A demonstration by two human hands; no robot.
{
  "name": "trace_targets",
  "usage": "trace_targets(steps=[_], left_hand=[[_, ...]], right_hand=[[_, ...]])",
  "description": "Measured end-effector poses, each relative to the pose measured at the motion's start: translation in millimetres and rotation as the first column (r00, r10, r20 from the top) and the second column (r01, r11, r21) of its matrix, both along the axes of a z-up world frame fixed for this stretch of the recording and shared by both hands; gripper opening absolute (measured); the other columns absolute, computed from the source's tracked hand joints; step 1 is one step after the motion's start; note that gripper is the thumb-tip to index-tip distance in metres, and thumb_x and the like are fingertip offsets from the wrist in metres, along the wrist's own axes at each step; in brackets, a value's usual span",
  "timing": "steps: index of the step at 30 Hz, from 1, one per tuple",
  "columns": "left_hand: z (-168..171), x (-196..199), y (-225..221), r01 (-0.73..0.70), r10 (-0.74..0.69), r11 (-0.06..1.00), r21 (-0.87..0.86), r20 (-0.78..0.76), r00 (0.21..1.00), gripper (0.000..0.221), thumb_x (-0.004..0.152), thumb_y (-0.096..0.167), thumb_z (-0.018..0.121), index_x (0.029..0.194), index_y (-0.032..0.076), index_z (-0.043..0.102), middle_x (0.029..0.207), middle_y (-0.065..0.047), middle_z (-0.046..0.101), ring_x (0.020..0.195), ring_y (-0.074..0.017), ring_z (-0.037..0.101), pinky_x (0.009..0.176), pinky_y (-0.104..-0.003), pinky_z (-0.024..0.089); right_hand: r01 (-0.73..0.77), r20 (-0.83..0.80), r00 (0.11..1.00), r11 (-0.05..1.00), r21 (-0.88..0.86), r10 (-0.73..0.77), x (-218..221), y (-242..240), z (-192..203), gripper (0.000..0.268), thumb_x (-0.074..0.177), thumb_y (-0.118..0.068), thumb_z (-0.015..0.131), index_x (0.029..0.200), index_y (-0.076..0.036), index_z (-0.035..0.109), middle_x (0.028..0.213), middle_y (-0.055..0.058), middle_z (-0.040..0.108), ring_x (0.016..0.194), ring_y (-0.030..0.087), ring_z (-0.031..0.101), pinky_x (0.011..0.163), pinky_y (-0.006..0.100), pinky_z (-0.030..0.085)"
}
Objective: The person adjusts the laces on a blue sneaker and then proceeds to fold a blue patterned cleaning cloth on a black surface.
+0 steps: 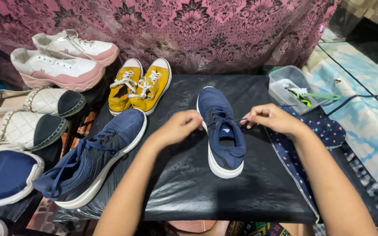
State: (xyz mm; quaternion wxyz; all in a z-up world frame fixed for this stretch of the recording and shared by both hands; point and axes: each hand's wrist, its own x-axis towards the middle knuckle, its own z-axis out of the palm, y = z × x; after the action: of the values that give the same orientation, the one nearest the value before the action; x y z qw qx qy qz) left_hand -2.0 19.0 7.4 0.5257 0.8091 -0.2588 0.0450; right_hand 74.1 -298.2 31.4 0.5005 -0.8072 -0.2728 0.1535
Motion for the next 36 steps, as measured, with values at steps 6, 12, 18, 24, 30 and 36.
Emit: trace_targets(steps=[6, 12, 18, 24, 30, 36], left_hand=[[-8.1, 21.4, 56.1, -0.376, 0.375, 0.925, -0.051, -0.027, 0.926, 0.036, 0.105, 0.03, 0.052, 0.082, 0.011, 0.071, 0.08, -0.008, 0.071, 0.088, -0.0204, 0.065, 0.089, -0.037, 0.05], [-42.1, 39.4, 67.6, -0.842, 0.719, 0.48, 0.247, 0.44, 0.539, 0.041, 0.105, 0.052, 0.055, 0.083, 0.017, 0.057, 0.08, -0.004, 0.057, 0.084, -0.0278, 0.065, 0.076, -0.039, 0.052], [-11.8, -7.6, 0.8, 0.212, -0.045, 0.964, 0.159, -0.69, 0.722, 0.095, 0.097, 0.077, 0.021, 0.119, 0.001, 0.074, 0.073, -0.012, 0.072, 0.062, -0.0133, 0.06, 0.052, -0.022, 0.047], [-71.8, 31.6, -29.3, -0.335, 0.253, 0.939, -0.076, -0.509, 0.823, 0.058, 0.1, 0.055, 0.054, 0.122, 0.003, 0.069, 0.092, -0.016, 0.075, 0.079, -0.0218, 0.073, 0.056, -0.034, 0.063], [-41.9, 23.8, -39.5, -0.288, 0.123, 0.832, -0.475, -0.347, 0.93, 0.046, 0.102, 0.04, 0.059, 0.139, 0.014, 0.061, 0.111, -0.007, 0.076, 0.101, -0.0127, 0.066, 0.079, -0.026, 0.058], [-13.1, 64.4, -68.9, -0.113, -0.002, 0.889, -0.444, -0.25, 0.968, 0.034, 0.097, 0.02, 0.063, 0.126, 0.001, 0.063, 0.062, -0.006, 0.066, 0.067, -0.0159, 0.072, 0.069, -0.025, 0.056]], right_hand=[[0.126, 0.148, 0.982, 0.991, -0.051, -0.117, 20.9, -43.9, 6.3, 0.019, 0.095, -0.016, 0.071, 0.083, -0.002, 0.071, 0.108, 0.012, 0.077, 0.101, 0.021, 0.065, 0.096, 0.039, 0.05], [0.547, 0.773, 0.609, 0.8, -0.247, -0.178, 46.8, -41.7, -29.8, 0.025, 0.096, -0.039, 0.076, 0.117, -0.026, 0.075, 0.107, 0.0, 0.072, 0.099, 0.022, 0.07, 0.087, 0.038, 0.053], [0.099, -0.049, 0.992, 0.946, -0.31, -0.12, -2.2, 10.9, -21.6, 0.064, 0.105, -0.046, 0.045, 0.077, -0.002, 0.082, 0.057, 0.013, 0.071, 0.047, 0.022, 0.056, 0.055, 0.033, 0.047], [0.331, 0.061, 0.941, 0.942, 0.046, -0.334, 17.3, 38.4, -71.2, 0.033, 0.102, -0.038, 0.067, 0.128, -0.02, 0.073, 0.104, 0.007, 0.077, 0.089, 0.015, 0.071, 0.075, 0.033, 0.06], [0.154, 0.03, 0.984, 0.914, 0.375, -0.178, -10.2, 41.2, -48.1, 0.053, 0.104, -0.027, 0.058, 0.154, -0.013, 0.049, 0.111, 0.008, 0.071, 0.091, 0.011, 0.065, 0.079, 0.025, 0.06], [0.028, 0.365, 0.912, 0.915, 0.401, -0.188, -27.4, 34.2, -17.5, 0.042, 0.11, -0.018, 0.052, 0.15, -0.007, 0.052, 0.137, 0.015, 0.064, 0.121, 0.018, 0.06, 0.098, 0.031, 0.052]])
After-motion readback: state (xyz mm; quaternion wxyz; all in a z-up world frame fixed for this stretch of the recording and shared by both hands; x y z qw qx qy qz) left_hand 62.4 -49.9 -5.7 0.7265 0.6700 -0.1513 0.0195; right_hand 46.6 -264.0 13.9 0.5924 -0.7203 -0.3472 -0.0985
